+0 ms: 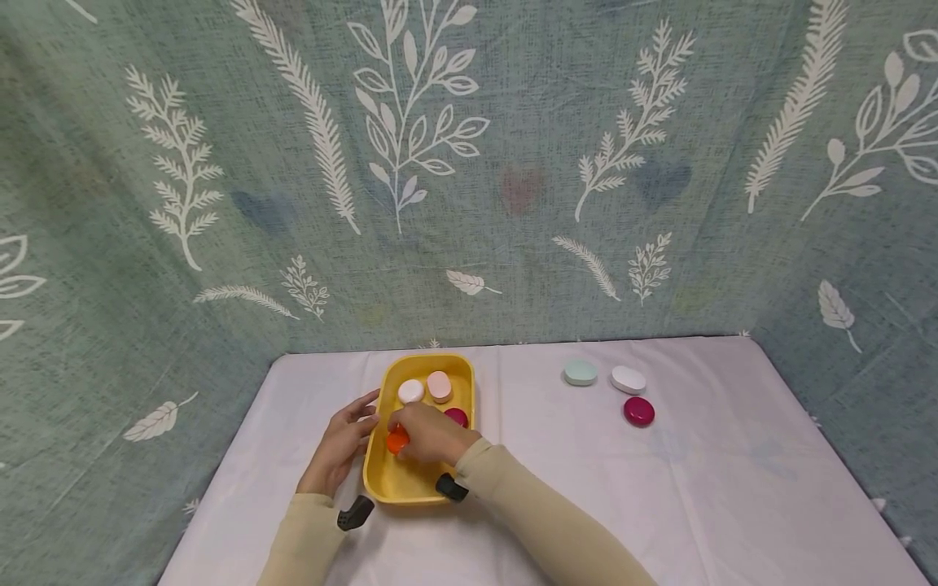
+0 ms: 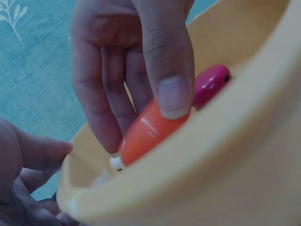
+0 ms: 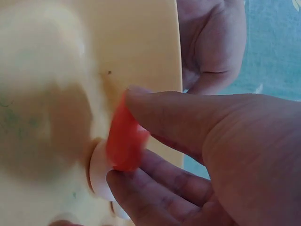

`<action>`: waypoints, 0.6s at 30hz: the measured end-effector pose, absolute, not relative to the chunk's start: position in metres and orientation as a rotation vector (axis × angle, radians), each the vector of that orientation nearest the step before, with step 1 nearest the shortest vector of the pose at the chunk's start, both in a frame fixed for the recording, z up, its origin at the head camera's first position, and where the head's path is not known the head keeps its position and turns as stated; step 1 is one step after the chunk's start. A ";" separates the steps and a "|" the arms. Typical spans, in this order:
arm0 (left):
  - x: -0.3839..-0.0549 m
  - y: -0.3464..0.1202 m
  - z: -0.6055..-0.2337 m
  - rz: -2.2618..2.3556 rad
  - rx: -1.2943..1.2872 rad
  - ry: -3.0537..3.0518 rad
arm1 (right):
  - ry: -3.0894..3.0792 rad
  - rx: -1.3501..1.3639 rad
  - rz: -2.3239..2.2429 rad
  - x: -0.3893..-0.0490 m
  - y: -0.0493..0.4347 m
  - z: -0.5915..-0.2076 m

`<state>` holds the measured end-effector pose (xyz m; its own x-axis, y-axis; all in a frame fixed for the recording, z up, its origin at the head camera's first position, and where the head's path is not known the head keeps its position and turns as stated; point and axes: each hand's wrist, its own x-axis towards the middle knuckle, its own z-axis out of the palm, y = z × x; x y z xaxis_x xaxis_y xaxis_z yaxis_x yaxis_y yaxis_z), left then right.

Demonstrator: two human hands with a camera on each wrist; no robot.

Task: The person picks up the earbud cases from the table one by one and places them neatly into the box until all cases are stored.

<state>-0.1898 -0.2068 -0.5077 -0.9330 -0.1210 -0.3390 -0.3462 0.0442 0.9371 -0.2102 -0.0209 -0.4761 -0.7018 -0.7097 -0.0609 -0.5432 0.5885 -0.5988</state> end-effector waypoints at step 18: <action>-0.191 -0.206 -0.509 2.002 -0.506 2.136 | 2.573 -0.975 -1.169 -0.210 0.045 -0.466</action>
